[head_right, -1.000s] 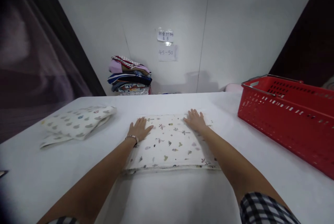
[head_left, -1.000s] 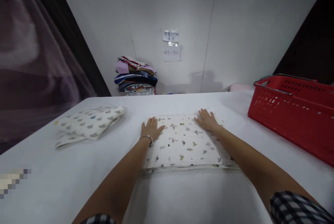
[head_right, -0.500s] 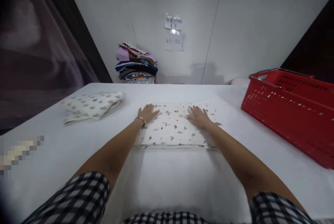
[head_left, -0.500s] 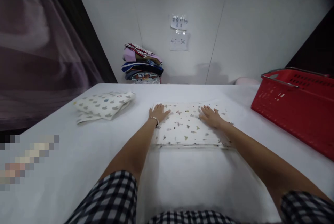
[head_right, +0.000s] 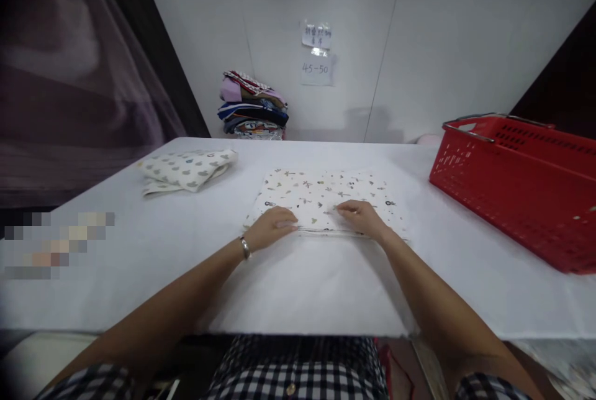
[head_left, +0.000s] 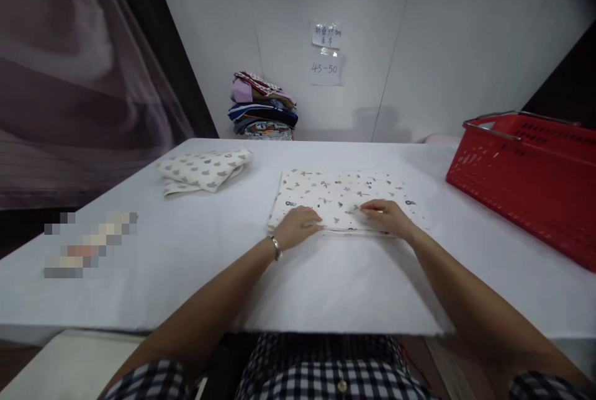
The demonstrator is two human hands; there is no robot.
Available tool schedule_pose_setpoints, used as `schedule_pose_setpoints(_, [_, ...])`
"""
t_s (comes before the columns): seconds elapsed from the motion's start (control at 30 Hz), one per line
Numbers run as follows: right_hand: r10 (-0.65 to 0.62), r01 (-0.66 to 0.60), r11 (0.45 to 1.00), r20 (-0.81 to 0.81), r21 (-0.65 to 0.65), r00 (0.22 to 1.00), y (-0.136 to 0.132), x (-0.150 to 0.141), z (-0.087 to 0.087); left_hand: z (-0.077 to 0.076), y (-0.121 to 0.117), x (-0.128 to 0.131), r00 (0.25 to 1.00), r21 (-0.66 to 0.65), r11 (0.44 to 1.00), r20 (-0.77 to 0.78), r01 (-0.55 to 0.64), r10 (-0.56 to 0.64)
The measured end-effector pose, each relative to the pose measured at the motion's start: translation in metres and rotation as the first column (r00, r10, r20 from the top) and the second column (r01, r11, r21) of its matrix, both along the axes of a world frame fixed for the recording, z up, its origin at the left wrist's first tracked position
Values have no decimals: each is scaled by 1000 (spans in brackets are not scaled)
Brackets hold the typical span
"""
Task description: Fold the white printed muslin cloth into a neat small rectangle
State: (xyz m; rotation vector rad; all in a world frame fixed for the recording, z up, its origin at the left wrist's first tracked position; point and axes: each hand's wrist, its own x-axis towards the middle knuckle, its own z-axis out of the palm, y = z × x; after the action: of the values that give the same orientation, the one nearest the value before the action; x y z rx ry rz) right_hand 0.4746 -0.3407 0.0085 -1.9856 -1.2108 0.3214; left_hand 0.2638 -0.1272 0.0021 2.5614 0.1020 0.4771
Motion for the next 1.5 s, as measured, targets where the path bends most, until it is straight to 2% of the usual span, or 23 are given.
schedule_pose_setpoints(0.07, [124,-125,991,25,45,992,1,-19,1,-9,-11,-6,999,35,999,47,1,-2])
schedule_pose_setpoints(0.13, [168,-174,984,113,43,979,1,-30,-4,-17,-15,-7,996,68,996,73,-57,52])
schedule_pose_setpoints(0.27, [187,-177,982,304,-62,934,-1,-32,-16,-27,-14,-5,990,133,985,102,-115,101])
schedule_pose_setpoints(0.43, [207,-179,978,403,-106,891,-1,-28,-19,-27,-17,-4,987,215,967,109,-137,115])
schedule_pose_setpoints(0.63, [217,-195,976,349,-98,912,0,-30,-17,-21,-23,9,999,322,946,15,-42,40])
schedule_pose_setpoints(0.7, [207,-190,978,331,-83,921,0,-29,-18,-21,-23,14,1000,322,947,-10,-17,21])
schedule_pose_setpoints(0.9, [186,-181,982,332,-47,925,0,-29,-20,-28,-22,18,998,256,965,28,-61,56])
schedule_pose_setpoints(1.1, [182,-180,983,375,-40,909,1,-34,-18,-31,-21,16,997,284,956,49,-68,56])
schedule_pose_setpoints(1.27, [191,-218,975,379,29,905,1,-36,-19,-30,-24,15,997,318,946,74,-55,33])
schedule_pose_setpoints(1.5, [225,-265,964,435,31,872,1,-38,-19,-28,-25,14,1000,402,915,15,-26,22])
